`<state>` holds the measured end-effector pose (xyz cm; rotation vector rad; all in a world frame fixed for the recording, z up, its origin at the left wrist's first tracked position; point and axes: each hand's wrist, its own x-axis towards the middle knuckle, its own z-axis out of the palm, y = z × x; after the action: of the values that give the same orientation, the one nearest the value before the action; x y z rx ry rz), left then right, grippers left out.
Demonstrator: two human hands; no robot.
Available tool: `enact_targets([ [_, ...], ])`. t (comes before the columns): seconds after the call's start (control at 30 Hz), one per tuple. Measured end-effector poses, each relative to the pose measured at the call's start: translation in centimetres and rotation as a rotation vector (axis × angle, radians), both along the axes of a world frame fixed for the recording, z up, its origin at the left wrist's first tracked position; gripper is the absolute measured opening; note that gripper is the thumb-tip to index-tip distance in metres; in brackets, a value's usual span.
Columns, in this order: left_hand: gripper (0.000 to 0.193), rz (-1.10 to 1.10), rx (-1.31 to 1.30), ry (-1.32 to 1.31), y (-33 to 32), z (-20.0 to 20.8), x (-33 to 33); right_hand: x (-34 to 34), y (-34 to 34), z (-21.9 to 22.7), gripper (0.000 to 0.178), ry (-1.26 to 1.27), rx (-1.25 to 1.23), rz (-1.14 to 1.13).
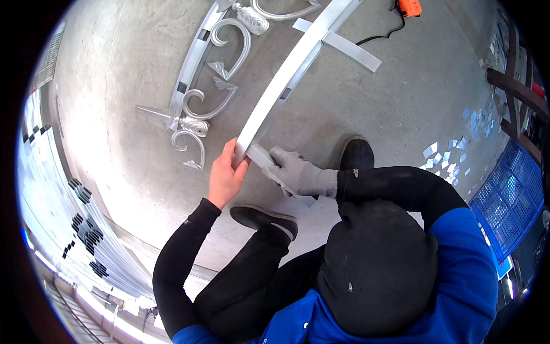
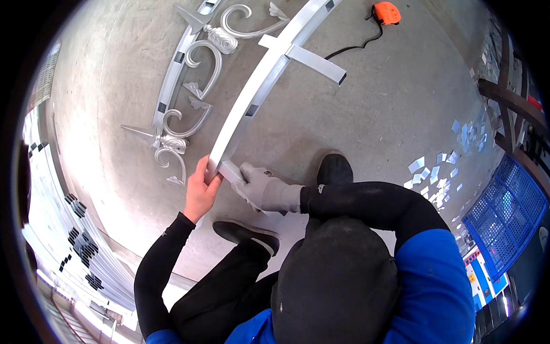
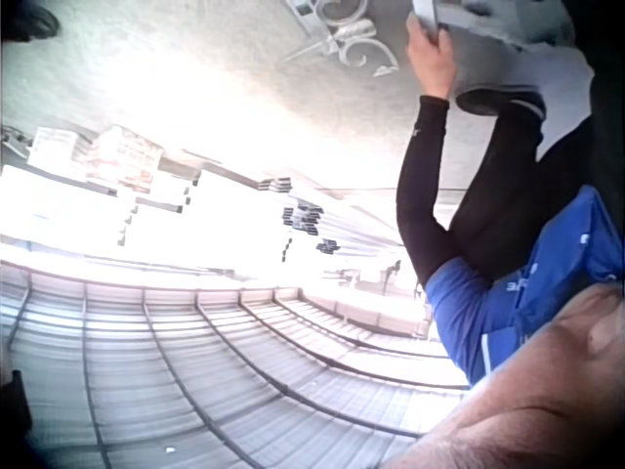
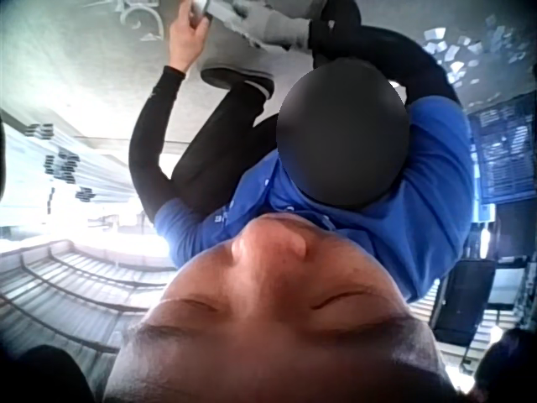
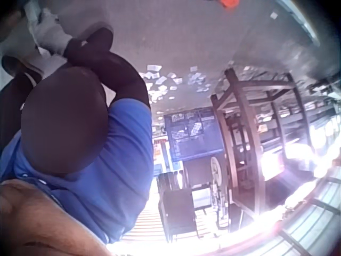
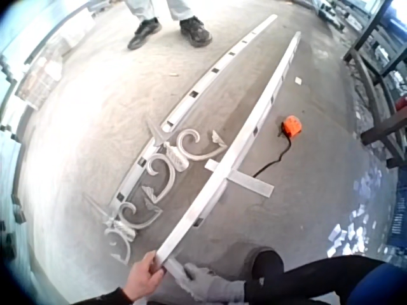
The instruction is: The person assembles decorative metal pieces onto a long metal bar. They pick up ornamental metal parts and align them with the bar, adjusting positions to fit them together.
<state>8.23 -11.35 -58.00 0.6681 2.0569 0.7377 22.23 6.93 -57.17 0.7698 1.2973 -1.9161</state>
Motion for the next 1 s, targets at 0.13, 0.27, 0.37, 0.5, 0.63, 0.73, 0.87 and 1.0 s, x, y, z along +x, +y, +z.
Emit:
enact_targets([
  [0.13,0.049,-0.016,-0.046,-0.04,0.3,0.6,-0.2,0.0,0.0,-0.1,0.026,-0.01,-0.015,-0.004],
  [0.27,0.052,-0.029,-0.027,-0.046,0.2,1.1,-0.4,-0.1,-0.4,-1.0,0.027,-0.076,-0.178,-0.12],
  [0.37,0.055,0.004,-0.089,-0.08,0.5,1.7,0.2,0.3,-0.8,-1.8,0.031,-0.133,-0.319,-0.219],
  [0.5,0.062,0.02,0.061,-0.053,-0.2,0.9,0.8,0.3,0.0,-2.5,0.041,-0.033,-0.246,-0.131],
  [0.63,0.066,0.126,-0.063,-0.216,0.1,0.7,1.0,0.1,-0.5,-4.2,0.06,-0.033,-0.21,-0.166],
  [0.73,0.062,0.14,-0.013,-0.094,-1.2,-1.6,0.9,0.3,-0.9,-4.7,0.058,0.039,0.064,-0.156],
  [0.87,0.048,0.036,-0.019,0.049,-1.5,-2.1,0.5,1.2,1.9,-4.6,0.053,0.153,0.311,0.169],
  [1.0,0.042,-0.029,-0.039,0.08,-1.1,-1.8,1.8,2.3,0.6,-6.9,0.041,0.275,0.459,0.13],
])
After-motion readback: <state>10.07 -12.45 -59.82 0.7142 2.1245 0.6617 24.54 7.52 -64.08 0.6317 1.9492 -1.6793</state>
